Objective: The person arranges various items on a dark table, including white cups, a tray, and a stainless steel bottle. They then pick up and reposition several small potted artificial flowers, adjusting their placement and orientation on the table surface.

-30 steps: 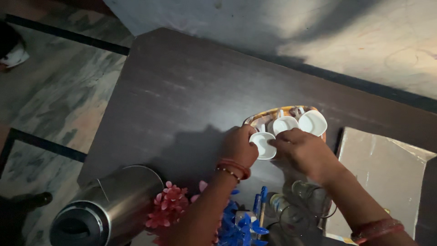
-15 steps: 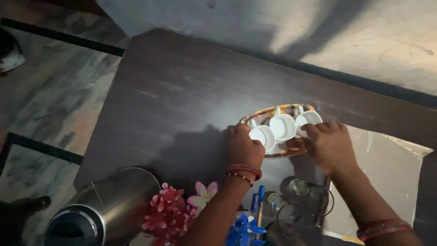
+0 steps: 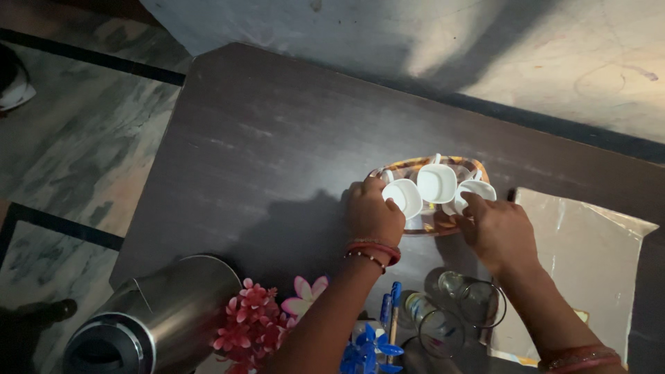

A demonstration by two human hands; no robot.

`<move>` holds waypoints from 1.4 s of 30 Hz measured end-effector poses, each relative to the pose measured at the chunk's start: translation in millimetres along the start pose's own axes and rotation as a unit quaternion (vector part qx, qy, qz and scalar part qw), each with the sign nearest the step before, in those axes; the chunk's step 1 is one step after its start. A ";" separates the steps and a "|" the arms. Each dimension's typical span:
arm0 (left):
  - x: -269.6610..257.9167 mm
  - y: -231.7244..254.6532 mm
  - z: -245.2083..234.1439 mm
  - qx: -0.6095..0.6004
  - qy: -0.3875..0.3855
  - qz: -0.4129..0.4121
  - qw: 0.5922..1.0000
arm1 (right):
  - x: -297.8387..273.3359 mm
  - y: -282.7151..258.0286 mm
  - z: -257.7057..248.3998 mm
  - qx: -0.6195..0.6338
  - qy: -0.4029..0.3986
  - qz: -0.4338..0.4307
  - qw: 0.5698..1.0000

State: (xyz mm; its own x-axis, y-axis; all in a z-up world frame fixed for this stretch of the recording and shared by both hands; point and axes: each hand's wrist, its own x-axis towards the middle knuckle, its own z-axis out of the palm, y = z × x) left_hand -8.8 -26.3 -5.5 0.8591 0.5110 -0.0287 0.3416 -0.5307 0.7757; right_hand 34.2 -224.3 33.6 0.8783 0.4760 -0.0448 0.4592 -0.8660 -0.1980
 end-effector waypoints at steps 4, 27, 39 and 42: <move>-2.9 -5.7 6.9 -0.024 -0.012 -0.021 0.999 | 5.4 -13.0 -4.7 0.023 0.029 0.017 0.999; -47.0 -2.1 12.2 -0.055 -0.119 0.069 0.989 | -14.9 39.4 -33.2 -0.068 -0.077 0.198 0.975; -64.9 -6.6 55.9 -0.050 -0.147 0.184 0.971 | -12.0 77.0 11.8 -0.088 0.005 0.243 0.966; -62.6 -8.0 57.8 -0.064 -0.160 0.176 0.969 | 3.7 78.6 23.1 -0.097 -0.023 0.235 0.967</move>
State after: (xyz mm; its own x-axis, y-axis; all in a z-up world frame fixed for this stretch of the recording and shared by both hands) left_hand -43.2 -93.1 -46.3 0.9951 0.0667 0.0730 -0.0261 -0.5352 0.8443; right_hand 70.4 -287.1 -4.7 0.9912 0.0257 -0.1302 0.0315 -0.9986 0.0423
